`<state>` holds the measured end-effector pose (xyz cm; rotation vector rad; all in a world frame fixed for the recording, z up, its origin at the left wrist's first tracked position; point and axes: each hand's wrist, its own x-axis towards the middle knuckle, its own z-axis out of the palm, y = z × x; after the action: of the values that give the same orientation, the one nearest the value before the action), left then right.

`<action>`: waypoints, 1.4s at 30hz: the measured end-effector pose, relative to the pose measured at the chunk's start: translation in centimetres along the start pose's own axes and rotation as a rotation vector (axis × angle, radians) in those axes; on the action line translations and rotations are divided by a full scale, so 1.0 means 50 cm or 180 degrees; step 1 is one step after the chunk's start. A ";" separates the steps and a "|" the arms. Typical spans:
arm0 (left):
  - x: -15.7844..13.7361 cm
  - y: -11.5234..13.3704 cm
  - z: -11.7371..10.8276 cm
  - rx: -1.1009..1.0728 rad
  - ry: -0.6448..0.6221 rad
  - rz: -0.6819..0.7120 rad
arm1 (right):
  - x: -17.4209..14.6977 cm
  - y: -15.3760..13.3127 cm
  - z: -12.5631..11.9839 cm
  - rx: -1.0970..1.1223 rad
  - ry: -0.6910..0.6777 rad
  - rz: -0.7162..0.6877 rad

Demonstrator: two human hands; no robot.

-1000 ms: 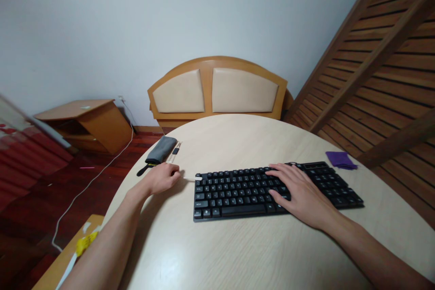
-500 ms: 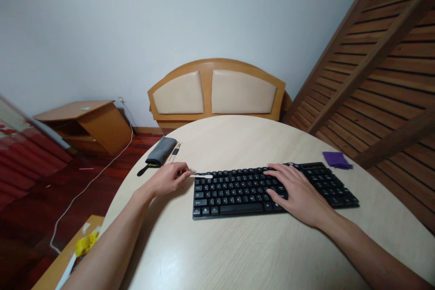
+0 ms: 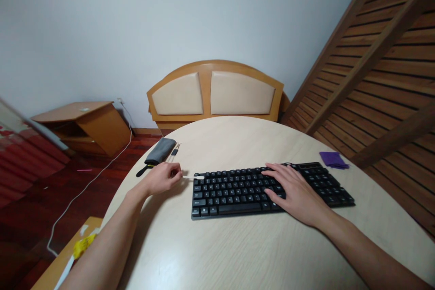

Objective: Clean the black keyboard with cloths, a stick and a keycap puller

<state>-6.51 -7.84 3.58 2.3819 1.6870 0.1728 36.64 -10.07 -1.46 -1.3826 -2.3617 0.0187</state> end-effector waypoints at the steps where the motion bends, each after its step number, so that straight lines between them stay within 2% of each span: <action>1: 0.000 0.000 0.001 -0.0008 -0.0016 0.0018 | 0.000 0.000 0.000 0.0007 0.0012 0.0003; 8: -0.001 -0.014 0.000 0.0178 -0.0056 -0.0199 | 0.000 0.001 0.001 0.0044 0.0041 0.0007; 20: 0.001 -0.023 0.000 0.0135 -0.0224 -0.0261 | 0.000 0.005 0.004 0.0024 0.0022 0.0016; 28: 0.001 -0.015 0.008 0.0021 -0.0172 -0.0060 | 0.000 0.004 0.003 0.0050 -0.0014 0.0020; 36: 0.002 -0.015 0.004 0.0088 -0.0125 -0.0110 | 0.000 0.004 0.003 0.0115 0.0036 0.0031; 42: 0.002 -0.007 0.013 -0.0260 -0.0017 0.0113 | 0.000 0.003 0.002 0.0081 0.0002 0.0021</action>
<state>-6.66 -7.69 2.84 2.3516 1.6042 0.2365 36.72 -9.98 -1.58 -1.3783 -2.3481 0.0500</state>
